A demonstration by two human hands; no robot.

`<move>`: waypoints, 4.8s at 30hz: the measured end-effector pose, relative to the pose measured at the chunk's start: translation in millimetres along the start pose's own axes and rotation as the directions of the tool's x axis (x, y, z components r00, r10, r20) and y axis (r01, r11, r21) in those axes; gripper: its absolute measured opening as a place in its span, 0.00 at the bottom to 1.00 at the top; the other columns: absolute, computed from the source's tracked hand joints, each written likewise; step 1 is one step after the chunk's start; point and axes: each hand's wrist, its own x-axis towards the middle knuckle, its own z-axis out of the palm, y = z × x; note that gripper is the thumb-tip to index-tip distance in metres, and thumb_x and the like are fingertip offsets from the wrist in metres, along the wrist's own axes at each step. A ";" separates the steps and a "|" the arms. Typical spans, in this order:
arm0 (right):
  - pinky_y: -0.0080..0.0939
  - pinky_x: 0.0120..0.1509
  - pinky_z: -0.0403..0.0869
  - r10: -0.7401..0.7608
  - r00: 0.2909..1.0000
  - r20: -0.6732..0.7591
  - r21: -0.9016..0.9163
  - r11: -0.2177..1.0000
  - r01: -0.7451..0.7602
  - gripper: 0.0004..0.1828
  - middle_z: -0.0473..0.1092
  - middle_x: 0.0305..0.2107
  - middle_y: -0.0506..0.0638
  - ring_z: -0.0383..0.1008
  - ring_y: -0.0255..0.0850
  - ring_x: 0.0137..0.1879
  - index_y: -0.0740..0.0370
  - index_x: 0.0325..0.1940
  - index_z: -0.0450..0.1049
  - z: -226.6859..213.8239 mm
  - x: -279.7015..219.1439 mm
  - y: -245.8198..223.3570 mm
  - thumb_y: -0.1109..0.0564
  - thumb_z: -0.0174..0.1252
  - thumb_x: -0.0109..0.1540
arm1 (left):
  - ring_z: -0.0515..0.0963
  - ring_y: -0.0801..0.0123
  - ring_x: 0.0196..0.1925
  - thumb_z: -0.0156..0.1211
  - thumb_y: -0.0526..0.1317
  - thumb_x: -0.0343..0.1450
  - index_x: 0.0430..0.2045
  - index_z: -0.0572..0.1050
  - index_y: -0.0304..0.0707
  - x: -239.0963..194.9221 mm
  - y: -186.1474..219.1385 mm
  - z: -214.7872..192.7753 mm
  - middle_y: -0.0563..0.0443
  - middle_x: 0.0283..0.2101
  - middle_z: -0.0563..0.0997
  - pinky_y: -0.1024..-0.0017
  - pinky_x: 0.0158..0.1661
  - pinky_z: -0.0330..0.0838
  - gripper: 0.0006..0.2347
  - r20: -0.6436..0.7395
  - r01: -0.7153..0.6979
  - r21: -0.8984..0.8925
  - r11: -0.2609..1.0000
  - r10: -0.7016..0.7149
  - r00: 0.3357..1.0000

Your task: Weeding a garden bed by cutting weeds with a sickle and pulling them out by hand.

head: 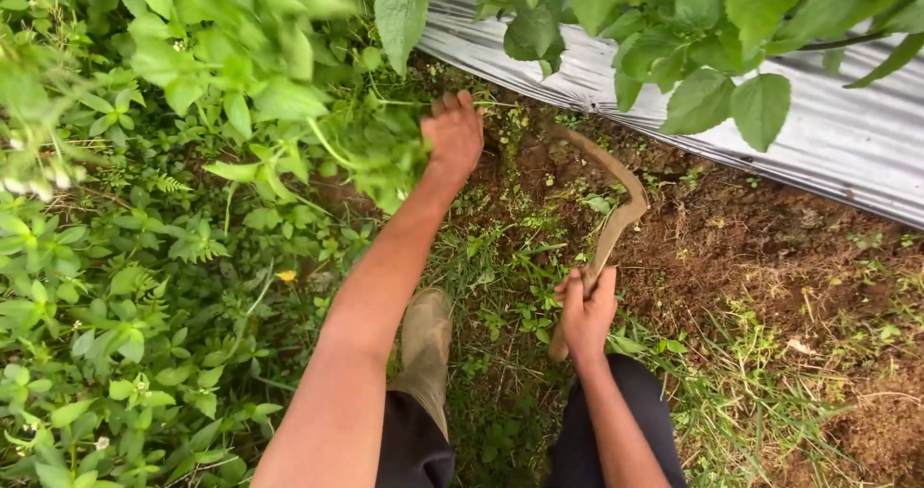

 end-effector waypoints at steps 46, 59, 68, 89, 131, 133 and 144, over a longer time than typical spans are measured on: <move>0.47 0.25 0.71 0.106 0.930 0.353 -0.457 0.887 0.072 0.07 0.69 0.21 0.57 0.72 0.48 0.21 0.63 0.47 0.60 84.1 65.5 -19.8 0.68 0.46 0.66 | 0.77 0.67 0.17 0.40 0.32 0.79 0.48 0.69 0.28 -53.2 -65.3 -19.0 0.51 0.17 0.76 0.69 0.19 0.74 0.09 0.220 -0.172 -0.448 0.877 0.295 0.930; 0.70 0.38 0.73 0.232 0.911 0.342 -0.618 0.785 0.032 0.21 0.72 0.28 0.75 0.78 0.71 0.38 0.68 0.62 0.57 95.8 40.1 36.3 0.59 0.46 0.66 | 0.75 0.69 0.14 0.39 0.38 0.79 0.39 0.74 0.35 -70.9 -71.0 -24.7 0.52 0.15 0.76 0.70 0.18 0.72 0.12 0.154 -0.333 -0.409 0.850 0.424 0.893; 0.49 0.27 0.66 0.218 0.916 0.337 -0.443 0.895 -0.050 0.07 0.70 0.18 0.60 0.71 0.49 0.21 0.59 0.47 0.62 92.4 30.5 57.4 0.62 0.47 0.64 | 0.81 0.69 0.22 0.41 0.50 0.80 0.23 0.82 0.46 -69.5 -95.2 -36.9 0.51 0.14 0.78 0.67 0.41 0.71 0.22 -0.208 -0.414 -0.261 0.872 0.368 0.906; 0.31 0.21 0.65 -0.332 0.922 0.201 -0.033 0.938 0.345 0.02 0.65 0.19 0.47 0.64 0.34 0.18 0.64 0.46 0.61 157.7 77.0 -95.9 0.68 0.46 0.71 | 0.66 0.42 0.61 0.59 0.42 0.74 0.72 0.49 0.43 41.6 -116.9 112.9 0.32 0.59 0.59 0.60 0.47 0.75 0.32 0.202 -0.350 0.333 0.876 0.297 0.933; 0.36 0.20 0.70 -0.120 0.955 0.273 -0.082 0.986 0.147 0.07 0.67 0.18 0.51 0.67 0.38 0.16 0.65 0.47 0.61 162.0 65.1 -29.3 0.71 0.43 0.68 | 0.70 0.50 0.63 0.54 0.48 0.72 0.56 0.71 0.40 -80.9 -167.8 61.2 0.43 0.55 0.74 0.36 0.56 0.64 0.20 0.378 -0.542 0.224 0.810 0.441 0.814; 0.35 0.23 0.72 -0.231 0.957 0.175 0.061 0.973 0.223 0.07 0.67 0.17 0.51 0.69 0.37 0.17 0.65 0.47 0.59 164.3 61.5 -8.3 0.72 0.42 0.68 | 0.70 0.49 0.63 0.52 0.48 0.72 0.57 0.70 0.40 -87.1 -166.0 66.2 0.43 0.55 0.74 0.35 0.54 0.65 0.20 0.368 -0.507 0.147 0.849 0.428 0.825; 0.42 0.22 0.73 0.088 0.942 0.323 -0.245 0.970 -0.006 0.03 0.72 0.22 0.59 0.72 0.42 0.17 0.64 0.45 0.64 119.9 35.3 10.7 0.65 0.46 0.67 | 0.68 0.46 0.65 0.40 0.44 0.79 0.62 0.68 0.40 -89.2 -156.9 97.0 0.43 0.60 0.72 0.26 0.40 0.75 0.18 0.316 -0.069 -0.459 0.886 0.236 0.919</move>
